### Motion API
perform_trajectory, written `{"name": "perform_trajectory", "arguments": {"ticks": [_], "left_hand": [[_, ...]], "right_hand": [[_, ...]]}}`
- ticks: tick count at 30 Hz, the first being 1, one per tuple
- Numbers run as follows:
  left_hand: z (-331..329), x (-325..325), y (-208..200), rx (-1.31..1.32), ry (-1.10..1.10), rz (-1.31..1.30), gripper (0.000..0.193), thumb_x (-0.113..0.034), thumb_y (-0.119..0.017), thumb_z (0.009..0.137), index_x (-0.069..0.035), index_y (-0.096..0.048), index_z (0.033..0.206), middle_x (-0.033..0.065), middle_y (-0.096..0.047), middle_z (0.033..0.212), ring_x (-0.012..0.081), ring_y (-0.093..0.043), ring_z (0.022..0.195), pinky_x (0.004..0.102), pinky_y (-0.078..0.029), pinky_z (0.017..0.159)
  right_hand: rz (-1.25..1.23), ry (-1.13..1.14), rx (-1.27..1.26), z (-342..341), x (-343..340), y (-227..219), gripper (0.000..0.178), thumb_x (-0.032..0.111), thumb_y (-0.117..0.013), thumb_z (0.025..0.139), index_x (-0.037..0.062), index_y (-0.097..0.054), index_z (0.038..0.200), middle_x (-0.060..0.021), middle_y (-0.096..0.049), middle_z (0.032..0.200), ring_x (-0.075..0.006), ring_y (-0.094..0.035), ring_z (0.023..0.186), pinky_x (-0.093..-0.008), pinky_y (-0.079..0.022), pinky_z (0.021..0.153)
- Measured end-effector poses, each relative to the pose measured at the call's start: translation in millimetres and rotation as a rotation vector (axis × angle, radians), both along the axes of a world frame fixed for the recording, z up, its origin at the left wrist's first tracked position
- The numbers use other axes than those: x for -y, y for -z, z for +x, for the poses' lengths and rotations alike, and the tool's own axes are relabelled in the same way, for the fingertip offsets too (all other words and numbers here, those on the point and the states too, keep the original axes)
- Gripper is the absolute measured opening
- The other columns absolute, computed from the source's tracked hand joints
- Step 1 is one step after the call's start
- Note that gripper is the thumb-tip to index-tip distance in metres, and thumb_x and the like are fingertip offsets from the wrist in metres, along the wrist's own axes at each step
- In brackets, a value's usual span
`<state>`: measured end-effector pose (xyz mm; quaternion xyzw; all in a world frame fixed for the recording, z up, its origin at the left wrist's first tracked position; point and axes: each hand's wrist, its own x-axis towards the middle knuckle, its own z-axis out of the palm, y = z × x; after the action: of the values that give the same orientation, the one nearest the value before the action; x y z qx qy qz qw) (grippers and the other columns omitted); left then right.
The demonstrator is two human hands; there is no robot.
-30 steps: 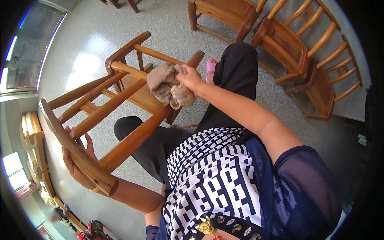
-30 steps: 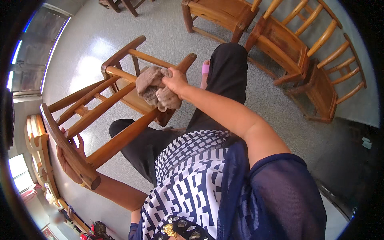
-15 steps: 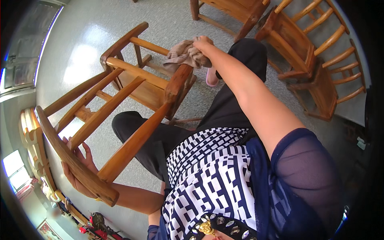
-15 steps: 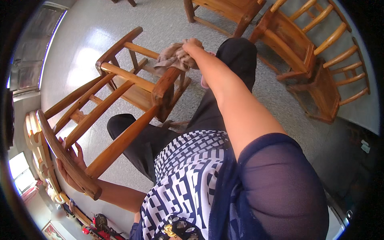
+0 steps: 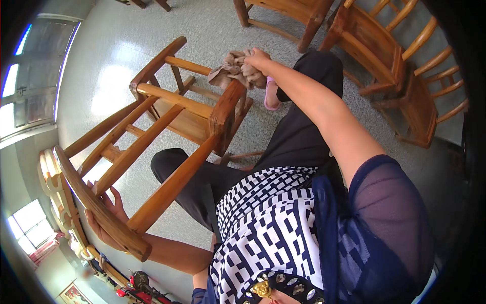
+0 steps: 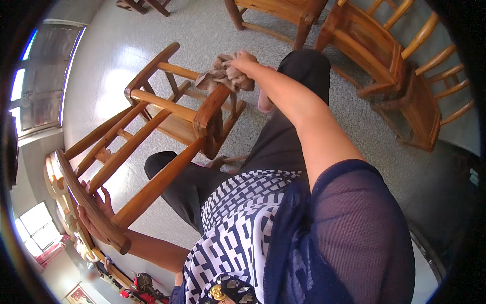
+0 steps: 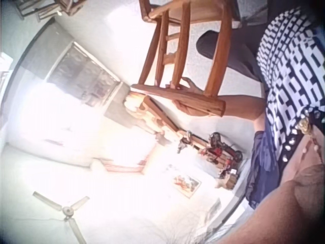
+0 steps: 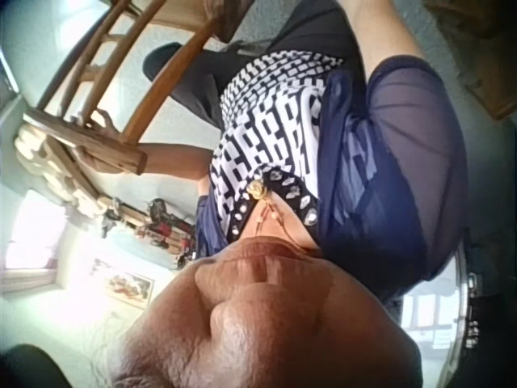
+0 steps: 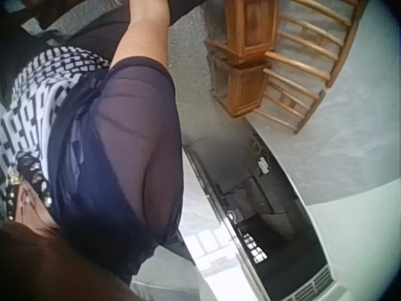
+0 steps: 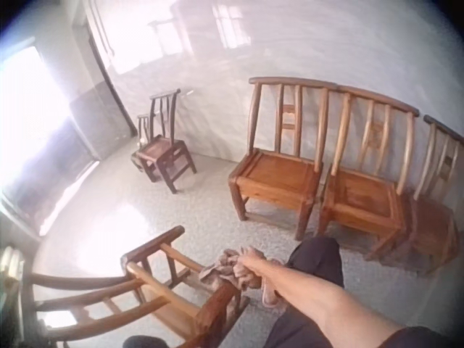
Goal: Wiping and cleaning wooden chairs with a cloth.
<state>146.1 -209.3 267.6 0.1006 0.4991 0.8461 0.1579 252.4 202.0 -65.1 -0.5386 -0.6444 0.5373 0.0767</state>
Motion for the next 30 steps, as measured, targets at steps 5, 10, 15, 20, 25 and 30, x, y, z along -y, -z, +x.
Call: {"name": "perform_trajectory", "arguments": {"ticks": [5,10,15,20,25,30], "left_hand": [[6.3,-0.3,-7.2,-0.036,0.067,0.014,0.048,-0.023,-0.041,0.089,0.001,-0.031,0.130,0.0178,-0.035,0.133,0.0231,-0.035,0.118,0.0470,-0.023,0.098],[7.3,-10.8,-2.9,-0.040,-0.060,-0.025,0.047,-0.022,-0.039,0.090,0.001,-0.032,0.129,0.0175,-0.036,0.132,0.0226,-0.036,0.116,0.0470,-0.024,0.097],[5.4,-3.4,-8.9,-0.018,0.060,0.016,0.045,-0.023,-0.039,0.090,0.000,-0.034,0.128,0.0132,-0.040,0.130,0.0196,-0.038,0.113,0.0472,-0.024,0.097],[40.9,-46.9,-24.0,0.002,-0.182,-0.080,0.042,-0.023,-0.044,0.087,-0.003,-0.039,0.124,0.0093,-0.047,0.122,0.0124,-0.046,0.108,0.0448,-0.033,0.093],[64.8,-79.7,-36.8,-0.013,-0.330,0.001,0.043,-0.019,-0.049,0.085,0.002,-0.038,0.122,0.0192,-0.046,0.117,0.0217,-0.042,0.110,0.0524,-0.032,0.096],[69.5,-97.0,-37.8,-0.013,-0.404,-0.004,0.045,-0.018,-0.049,0.085,0.002,-0.035,0.123,0.0196,-0.046,0.116,0.0218,-0.041,0.112,0.0522,-0.031,0.097]], "right_hand": [[0.008,-0.049,-0.087,-3.8,48.9,-33.2,0.073,0.023,-0.060,0.063,0.0030,-0.037,0.129,-0.0175,-0.046,0.126,-0.0296,-0.045,0.115,-0.0321,-0.037,0.093],[0.131,-0.149,-0.142,16.0,100.0,-78.9,0.059,0.028,-0.062,0.061,0.0046,-0.049,0.114,-0.0206,-0.057,0.106,-0.0321,-0.055,0.098,-0.0378,-0.043,0.082],[0.213,-0.230,-0.321,24.8,147.9,-114.4,0.052,0.030,-0.063,0.061,0.0056,-0.052,0.106,-0.0206,-0.059,0.099,-0.0344,-0.056,0.096,-0.0403,-0.044,0.081],[-0.331,-0.207,-0.554,40.6,127.5,-142.9,0.042,0.025,-0.059,0.071,0.0040,-0.052,0.106,-0.0181,-0.060,0.098,-0.0295,-0.059,0.091,-0.0386,-0.047,0.077],[-1.466,-0.157,-0.730,28.6,58.8,-196.5,0.039,0.013,-0.057,0.077,0.0017,-0.048,0.113,-0.0122,-0.058,0.101,-0.0201,-0.058,0.092,-0.0334,-0.050,0.075],[-0.411,-0.595,-0.896,-25.6,44.0,-218.4,0.050,0.012,-0.057,0.075,-0.0027,-0.042,0.121,-0.0143,-0.054,0.108,-0.0220,-0.058,0.091,-0.0286,-0.049,0.079]]}}
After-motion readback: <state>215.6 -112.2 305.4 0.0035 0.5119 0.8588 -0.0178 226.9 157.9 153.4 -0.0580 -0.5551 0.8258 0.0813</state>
